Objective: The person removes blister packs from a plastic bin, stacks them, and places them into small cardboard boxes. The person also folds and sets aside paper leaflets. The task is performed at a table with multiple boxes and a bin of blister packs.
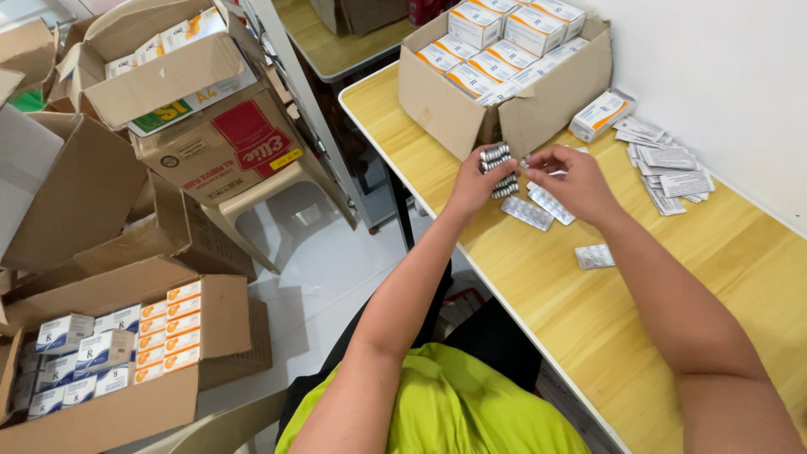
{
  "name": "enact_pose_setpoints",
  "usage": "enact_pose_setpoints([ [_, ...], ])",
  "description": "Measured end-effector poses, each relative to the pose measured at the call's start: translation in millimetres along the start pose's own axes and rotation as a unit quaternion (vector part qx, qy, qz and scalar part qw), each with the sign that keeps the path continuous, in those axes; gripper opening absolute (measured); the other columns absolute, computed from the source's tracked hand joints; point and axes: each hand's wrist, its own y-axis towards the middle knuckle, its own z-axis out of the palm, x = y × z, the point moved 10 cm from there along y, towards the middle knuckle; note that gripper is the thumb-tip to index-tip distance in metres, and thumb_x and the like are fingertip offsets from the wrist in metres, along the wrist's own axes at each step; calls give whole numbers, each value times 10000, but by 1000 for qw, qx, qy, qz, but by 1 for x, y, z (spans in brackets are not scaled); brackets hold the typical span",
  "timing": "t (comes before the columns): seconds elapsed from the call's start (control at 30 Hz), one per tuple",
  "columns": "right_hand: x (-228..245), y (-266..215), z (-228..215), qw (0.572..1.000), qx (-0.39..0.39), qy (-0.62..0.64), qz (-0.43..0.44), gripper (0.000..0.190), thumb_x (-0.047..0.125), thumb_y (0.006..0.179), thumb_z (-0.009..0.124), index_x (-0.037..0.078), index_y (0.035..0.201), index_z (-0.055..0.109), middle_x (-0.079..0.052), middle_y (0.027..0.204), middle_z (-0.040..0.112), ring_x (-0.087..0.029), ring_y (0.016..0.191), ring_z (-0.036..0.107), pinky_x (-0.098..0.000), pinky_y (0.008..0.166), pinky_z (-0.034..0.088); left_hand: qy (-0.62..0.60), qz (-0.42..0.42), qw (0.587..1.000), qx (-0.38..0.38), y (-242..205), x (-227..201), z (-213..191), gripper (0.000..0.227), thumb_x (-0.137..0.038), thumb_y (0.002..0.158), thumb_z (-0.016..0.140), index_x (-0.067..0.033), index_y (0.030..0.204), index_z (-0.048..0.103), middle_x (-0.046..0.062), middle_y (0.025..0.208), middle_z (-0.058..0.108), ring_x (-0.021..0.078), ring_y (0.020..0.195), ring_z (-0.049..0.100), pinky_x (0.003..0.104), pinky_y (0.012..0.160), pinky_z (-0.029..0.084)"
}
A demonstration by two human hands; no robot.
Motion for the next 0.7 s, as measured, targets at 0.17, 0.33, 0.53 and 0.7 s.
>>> enact_pose_setpoints([
  [0.17,-3,0,13,997,8,70,-9,158,53,934,737,-17,1072,704,-46,992,727,-88,912,684,-276,775,599,12,8,1000,1,-2,4,5,511,-203,916,794,44,1302,566,74,1073,690,121,937,661,283,782,572],
  [0.33,-13,3,5,996,-14,86,9,122,31,952,712,-20,1061,699,-59,997,721,-100,901,680,-269,744,606,-46,-36,998,-6,-4,8,7,516,-218,888,790,12,1286,556,62,1058,688,123,919,668,293,772,573],
  [0.53,-6,1,12,997,0,74,-13,96,10,942,709,-31,1027,691,-65,960,718,-98,865,685,-268,722,609,10,4,1000,-4,-2,6,8,497,-197,905,795,26,1287,570,62,1067,684,113,930,654,283,782,573],
  [0.7,-3,-4,16,997,8,66,-35,131,30,956,723,-37,1065,697,-57,958,723,-82,841,677,-246,739,590,20,47,999,-4,-5,11,5,469,-164,914,781,13,1290,565,68,1056,687,115,915,653,285,778,573],
])
